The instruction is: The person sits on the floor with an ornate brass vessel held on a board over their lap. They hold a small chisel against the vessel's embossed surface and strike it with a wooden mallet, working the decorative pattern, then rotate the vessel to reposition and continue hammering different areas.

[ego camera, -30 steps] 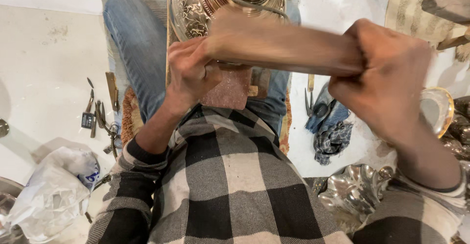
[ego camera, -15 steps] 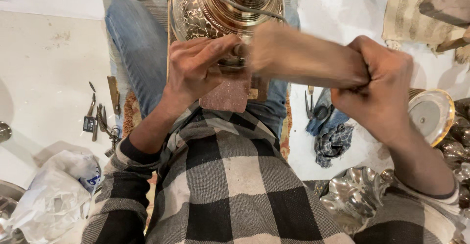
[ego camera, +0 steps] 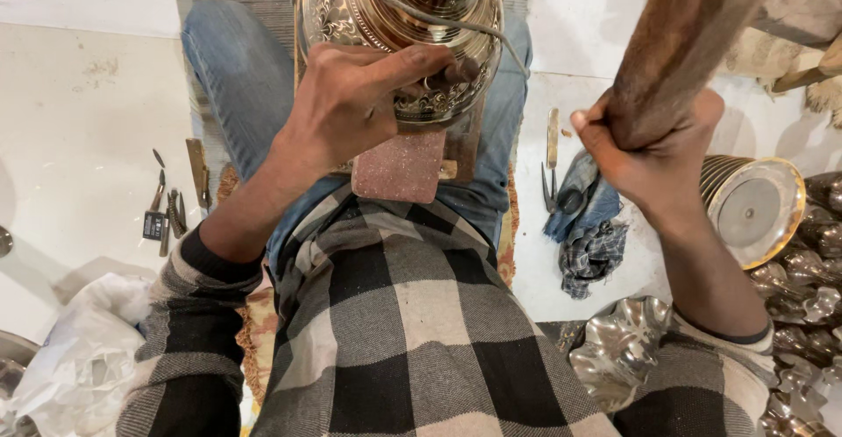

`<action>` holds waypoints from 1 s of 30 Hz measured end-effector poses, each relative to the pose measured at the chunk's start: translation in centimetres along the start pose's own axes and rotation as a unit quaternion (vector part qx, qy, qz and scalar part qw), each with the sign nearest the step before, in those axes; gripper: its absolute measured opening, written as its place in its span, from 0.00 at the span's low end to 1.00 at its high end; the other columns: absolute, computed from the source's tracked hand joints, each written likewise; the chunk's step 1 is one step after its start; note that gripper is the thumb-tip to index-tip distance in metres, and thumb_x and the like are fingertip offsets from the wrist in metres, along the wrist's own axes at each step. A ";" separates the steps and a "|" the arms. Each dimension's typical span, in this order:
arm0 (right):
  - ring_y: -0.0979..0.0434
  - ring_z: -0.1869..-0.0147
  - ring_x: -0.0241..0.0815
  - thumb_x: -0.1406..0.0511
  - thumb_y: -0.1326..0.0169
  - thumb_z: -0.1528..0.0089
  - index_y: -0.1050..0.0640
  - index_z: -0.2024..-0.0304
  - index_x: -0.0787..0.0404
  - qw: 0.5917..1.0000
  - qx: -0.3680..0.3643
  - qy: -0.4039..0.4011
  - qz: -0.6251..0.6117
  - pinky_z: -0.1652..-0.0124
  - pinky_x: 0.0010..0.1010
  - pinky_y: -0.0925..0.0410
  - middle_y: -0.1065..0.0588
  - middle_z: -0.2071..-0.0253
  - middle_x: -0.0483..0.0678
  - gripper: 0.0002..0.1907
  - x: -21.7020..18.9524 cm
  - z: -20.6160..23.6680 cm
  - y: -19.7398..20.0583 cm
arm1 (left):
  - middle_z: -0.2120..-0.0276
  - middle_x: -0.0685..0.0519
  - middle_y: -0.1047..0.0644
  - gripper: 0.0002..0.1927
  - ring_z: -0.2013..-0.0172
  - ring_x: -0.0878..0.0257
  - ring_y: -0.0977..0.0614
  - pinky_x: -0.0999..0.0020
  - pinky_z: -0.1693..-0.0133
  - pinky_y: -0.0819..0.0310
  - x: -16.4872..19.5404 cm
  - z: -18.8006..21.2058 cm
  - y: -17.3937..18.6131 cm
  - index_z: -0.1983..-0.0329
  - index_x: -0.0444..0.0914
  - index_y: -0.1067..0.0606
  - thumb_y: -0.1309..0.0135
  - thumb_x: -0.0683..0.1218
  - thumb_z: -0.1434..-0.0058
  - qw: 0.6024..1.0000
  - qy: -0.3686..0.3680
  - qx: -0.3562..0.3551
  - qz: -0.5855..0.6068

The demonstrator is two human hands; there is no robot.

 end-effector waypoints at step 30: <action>0.28 0.78 0.38 0.72 0.40 0.47 0.25 0.69 0.65 0.954 -0.012 0.051 0.294 0.76 0.32 0.36 0.29 0.78 0.45 0.06 -5.8 -4.0 -0.5 | 0.59 0.51 0.16 0.28 0.64 0.62 0.12 0.69 0.63 0.13 0.2 3.0 -2.3 0.33 0.38 0.29 0.46 0.31 0.37 0.993 0.034 0.110 -0.035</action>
Point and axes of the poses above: each hand's wrist, its own z-axis away from the middle knuckle, its own y-axis out of the back of the hand, x = y × z, the point moved 5 cm from there along -z, towards the middle knuckle
